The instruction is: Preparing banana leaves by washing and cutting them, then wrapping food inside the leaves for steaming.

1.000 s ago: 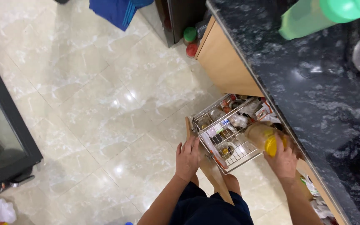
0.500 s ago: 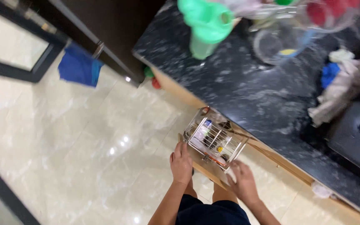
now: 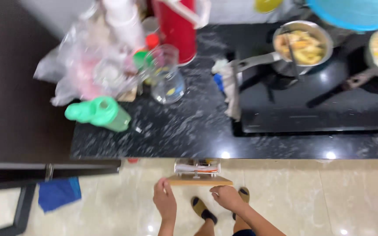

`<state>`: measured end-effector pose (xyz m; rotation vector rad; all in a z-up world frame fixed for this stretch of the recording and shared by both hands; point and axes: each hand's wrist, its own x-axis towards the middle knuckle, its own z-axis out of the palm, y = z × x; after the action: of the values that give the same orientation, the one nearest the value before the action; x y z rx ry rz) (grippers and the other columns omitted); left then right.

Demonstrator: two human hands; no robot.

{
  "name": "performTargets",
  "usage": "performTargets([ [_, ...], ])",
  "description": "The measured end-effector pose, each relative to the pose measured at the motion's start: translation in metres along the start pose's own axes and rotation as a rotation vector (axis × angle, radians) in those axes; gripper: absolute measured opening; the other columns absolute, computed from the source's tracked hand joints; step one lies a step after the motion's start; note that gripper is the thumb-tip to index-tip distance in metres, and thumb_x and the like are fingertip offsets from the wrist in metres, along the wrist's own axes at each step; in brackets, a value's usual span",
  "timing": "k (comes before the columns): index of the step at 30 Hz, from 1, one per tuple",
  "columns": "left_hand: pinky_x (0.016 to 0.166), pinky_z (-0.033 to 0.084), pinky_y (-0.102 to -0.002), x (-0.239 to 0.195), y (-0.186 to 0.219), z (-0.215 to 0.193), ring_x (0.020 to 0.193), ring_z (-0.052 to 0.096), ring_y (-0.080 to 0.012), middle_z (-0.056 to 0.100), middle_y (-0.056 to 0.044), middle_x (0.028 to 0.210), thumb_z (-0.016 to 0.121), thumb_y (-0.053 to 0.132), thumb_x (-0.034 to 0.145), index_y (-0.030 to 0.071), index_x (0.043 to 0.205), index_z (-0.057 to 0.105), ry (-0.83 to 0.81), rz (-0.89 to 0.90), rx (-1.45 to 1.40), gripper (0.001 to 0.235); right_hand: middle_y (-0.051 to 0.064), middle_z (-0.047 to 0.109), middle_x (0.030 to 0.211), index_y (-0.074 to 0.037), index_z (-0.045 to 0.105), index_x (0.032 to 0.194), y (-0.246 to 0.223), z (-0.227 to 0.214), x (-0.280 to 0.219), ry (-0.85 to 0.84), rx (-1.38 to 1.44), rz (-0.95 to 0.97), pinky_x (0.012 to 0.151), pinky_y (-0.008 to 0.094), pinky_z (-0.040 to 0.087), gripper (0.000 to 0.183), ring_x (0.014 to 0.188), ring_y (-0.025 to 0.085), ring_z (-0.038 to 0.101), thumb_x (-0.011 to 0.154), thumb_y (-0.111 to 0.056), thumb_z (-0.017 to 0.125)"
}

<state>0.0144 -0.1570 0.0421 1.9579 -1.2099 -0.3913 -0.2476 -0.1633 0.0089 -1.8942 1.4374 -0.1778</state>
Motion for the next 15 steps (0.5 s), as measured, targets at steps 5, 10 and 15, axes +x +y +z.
performTargets([
  [5,0.081,0.056,-0.036,-0.031,-0.013,0.044,0.091,0.074,-0.0251,0.077,-0.010,0.101,0.053,0.025,0.100,0.007,0.109,0.072,-0.293,-0.127,-0.140,0.028,0.017,0.072,0.113,-0.017,0.069,0.124,0.001,-0.017,0.024,-0.052,0.024,0.048,0.094,0.044,0.053,0.037,0.104,0.035,0.068,0.088,-0.024,0.067],
  [10,0.080,0.061,-0.031,-0.044,0.030,0.105,0.083,0.077,-0.0155,0.080,-0.009,0.093,0.056,0.023,0.097,0.007,0.108,0.076,-0.560,-0.228,-0.373,0.028,0.022,0.063,0.133,-0.005,0.060,0.135,0.027,-0.043,0.023,0.019,0.089,-0.219,0.102,0.047,0.046,0.057,0.122,0.039,0.058,0.080,-0.016,0.068],
  [15,0.080,0.058,-0.030,-0.048,0.005,0.190,0.085,0.075,-0.0160,0.079,-0.009,0.099,0.057,0.021,0.098,0.006,0.120,0.071,-0.634,-0.260,-0.377,0.031,0.020,0.060,0.139,-0.008,0.063,0.133,0.098,-0.086,-0.018,-0.014,0.061,-0.141,0.104,0.045,0.045,0.050,0.126,0.038,0.056,0.084,-0.019,0.066],
])
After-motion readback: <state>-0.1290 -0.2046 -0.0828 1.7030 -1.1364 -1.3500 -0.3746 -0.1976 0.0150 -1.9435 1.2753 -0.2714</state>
